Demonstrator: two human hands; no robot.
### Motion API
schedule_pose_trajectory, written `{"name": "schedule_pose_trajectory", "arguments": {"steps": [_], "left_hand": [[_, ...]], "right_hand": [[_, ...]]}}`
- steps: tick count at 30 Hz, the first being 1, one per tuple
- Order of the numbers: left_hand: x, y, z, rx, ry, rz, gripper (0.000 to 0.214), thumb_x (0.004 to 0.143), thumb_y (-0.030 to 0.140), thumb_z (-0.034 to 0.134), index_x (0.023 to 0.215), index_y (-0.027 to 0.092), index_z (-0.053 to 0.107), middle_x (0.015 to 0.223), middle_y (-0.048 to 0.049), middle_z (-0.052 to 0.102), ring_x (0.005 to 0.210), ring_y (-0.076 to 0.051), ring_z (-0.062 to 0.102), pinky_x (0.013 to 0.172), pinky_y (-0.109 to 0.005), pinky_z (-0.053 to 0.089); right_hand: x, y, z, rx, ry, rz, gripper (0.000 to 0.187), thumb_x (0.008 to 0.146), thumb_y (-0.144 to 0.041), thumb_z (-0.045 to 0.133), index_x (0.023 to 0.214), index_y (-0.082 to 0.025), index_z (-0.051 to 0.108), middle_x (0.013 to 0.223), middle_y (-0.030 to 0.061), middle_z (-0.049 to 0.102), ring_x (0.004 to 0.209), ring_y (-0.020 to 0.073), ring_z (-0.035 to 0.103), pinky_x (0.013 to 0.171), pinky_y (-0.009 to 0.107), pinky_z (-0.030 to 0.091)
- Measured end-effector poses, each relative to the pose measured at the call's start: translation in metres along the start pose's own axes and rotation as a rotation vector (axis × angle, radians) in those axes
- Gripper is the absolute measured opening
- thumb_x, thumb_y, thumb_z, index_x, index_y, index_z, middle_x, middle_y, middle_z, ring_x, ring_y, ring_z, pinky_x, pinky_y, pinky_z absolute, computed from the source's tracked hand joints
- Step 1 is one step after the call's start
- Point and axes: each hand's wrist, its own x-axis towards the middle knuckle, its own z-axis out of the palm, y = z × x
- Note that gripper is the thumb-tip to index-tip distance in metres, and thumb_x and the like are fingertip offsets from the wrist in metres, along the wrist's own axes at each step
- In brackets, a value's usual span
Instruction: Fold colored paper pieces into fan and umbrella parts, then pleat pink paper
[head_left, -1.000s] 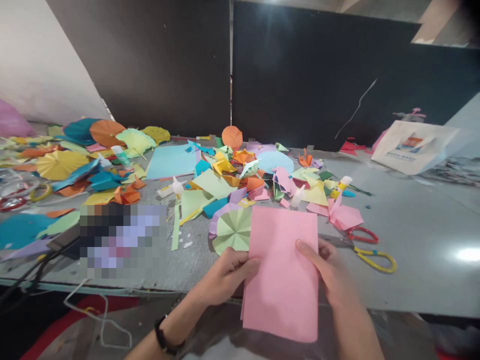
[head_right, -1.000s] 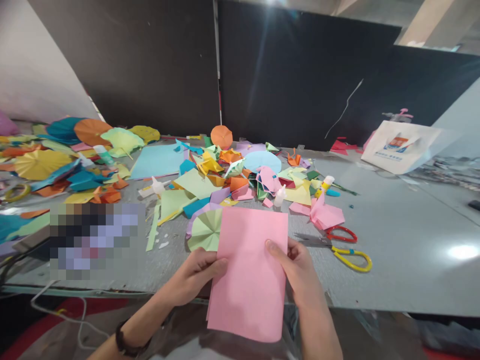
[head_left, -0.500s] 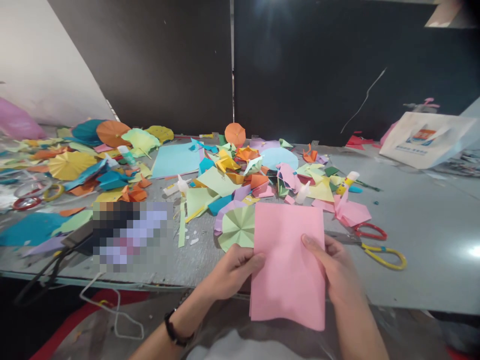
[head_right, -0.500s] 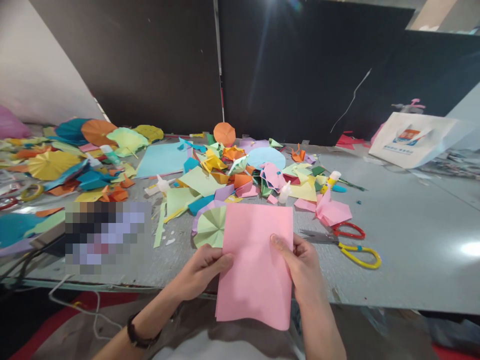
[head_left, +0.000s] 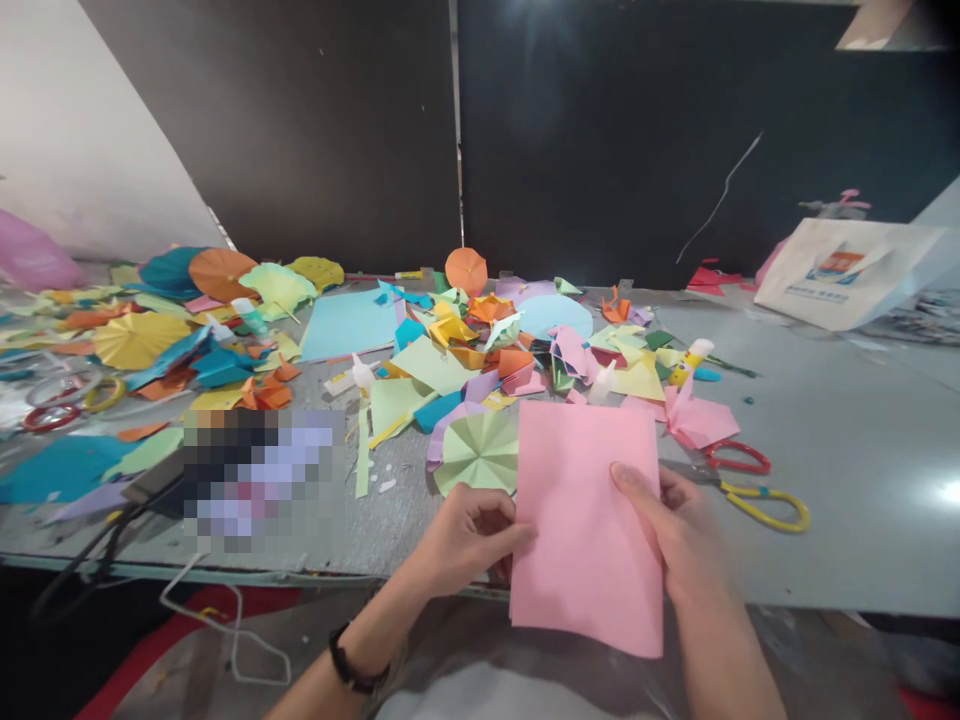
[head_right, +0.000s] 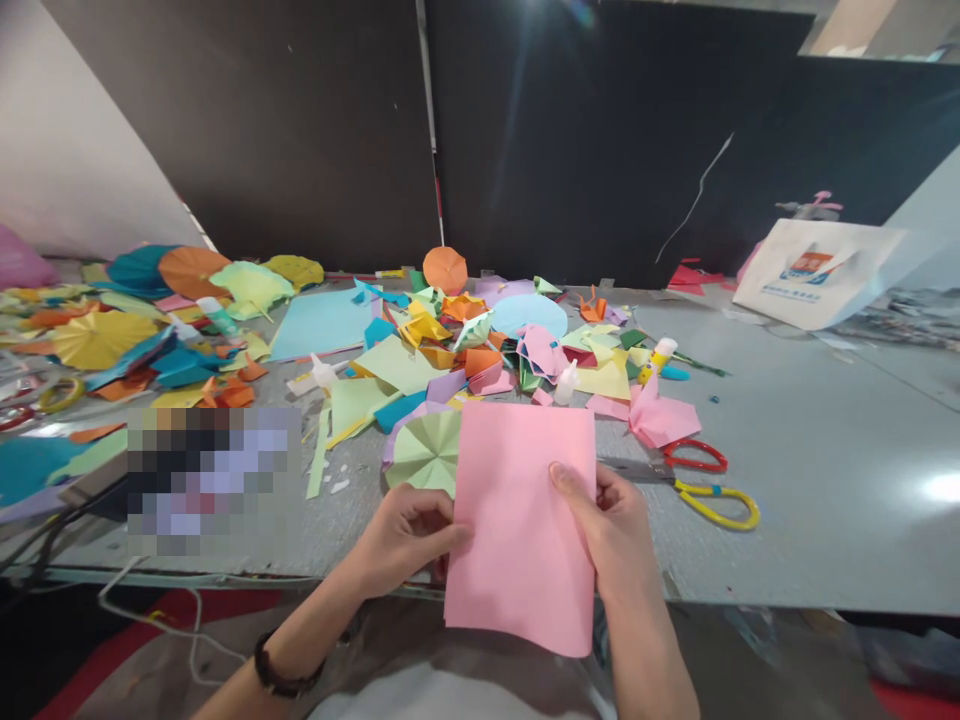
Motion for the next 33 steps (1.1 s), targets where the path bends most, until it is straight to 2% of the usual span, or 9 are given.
{"name": "schedule_pose_trajectory", "arguments": {"steps": [15, 24, 26, 30, 33], "left_hand": [[-0.002, 0.000, 0.000, -0.019, -0.012, 0.006, 0.040, 0.087, 0.050, 0.076, 0.070, 0.015, 0.065, 0.056, -0.0016, 0.063, 0.048, -0.014, 0.063, 0.046, -0.021, 0.048], [-0.002, 0.002, 0.000, -0.024, -0.005, 0.004, 0.041, 0.085, 0.049, 0.077, 0.068, 0.015, 0.062, 0.055, -0.0009, 0.062, 0.047, -0.014, 0.063, 0.045, -0.021, 0.049], [-0.002, 0.002, -0.001, -0.010, 0.032, 0.034, 0.040, 0.085, 0.048, 0.077, 0.068, 0.015, 0.062, 0.054, -0.0008, 0.061, 0.045, -0.014, 0.062, 0.044, -0.021, 0.048], [-0.001, 0.003, -0.002, -0.007, 0.185, 0.139, 0.043, 0.084, 0.050, 0.078, 0.066, 0.015, 0.061, 0.053, -0.0007, 0.060, 0.044, -0.013, 0.059, 0.043, -0.021, 0.049], [0.000, 0.003, -0.002, -0.030, 0.221, 0.134, 0.045, 0.082, 0.053, 0.079, 0.065, 0.015, 0.061, 0.052, 0.0000, 0.058, 0.042, -0.012, 0.056, 0.042, -0.021, 0.049]], "right_hand": [[0.004, 0.000, -0.002, 0.011, -0.055, 0.006, 0.044, 0.061, -0.051, 0.097, 0.084, -0.019, 0.079, 0.075, 0.0065, 0.078, 0.059, 0.0254, 0.069, 0.051, 0.032, 0.054], [0.006, 0.002, -0.006, 0.026, -0.090, 0.017, 0.044, 0.062, -0.051, 0.098, 0.087, -0.019, 0.081, 0.079, 0.0070, 0.079, 0.064, 0.0245, 0.071, 0.055, 0.030, 0.055], [0.008, 0.003, -0.007, 0.015, -0.110, 0.006, 0.046, 0.062, -0.052, 0.098, 0.089, -0.019, 0.081, 0.080, 0.0075, 0.079, 0.065, 0.0246, 0.071, 0.056, 0.030, 0.055], [0.016, 0.004, -0.011, -0.068, -0.133, -0.020, 0.047, 0.062, -0.056, 0.097, 0.086, -0.018, 0.081, 0.077, 0.0071, 0.077, 0.067, 0.0217, 0.068, 0.056, 0.027, 0.051], [0.020, 0.005, -0.015, -0.096, -0.144, -0.034, 0.047, 0.062, -0.059, 0.095, 0.079, -0.018, 0.081, 0.076, 0.0055, 0.074, 0.068, 0.0199, 0.064, 0.057, 0.025, 0.049]]}}
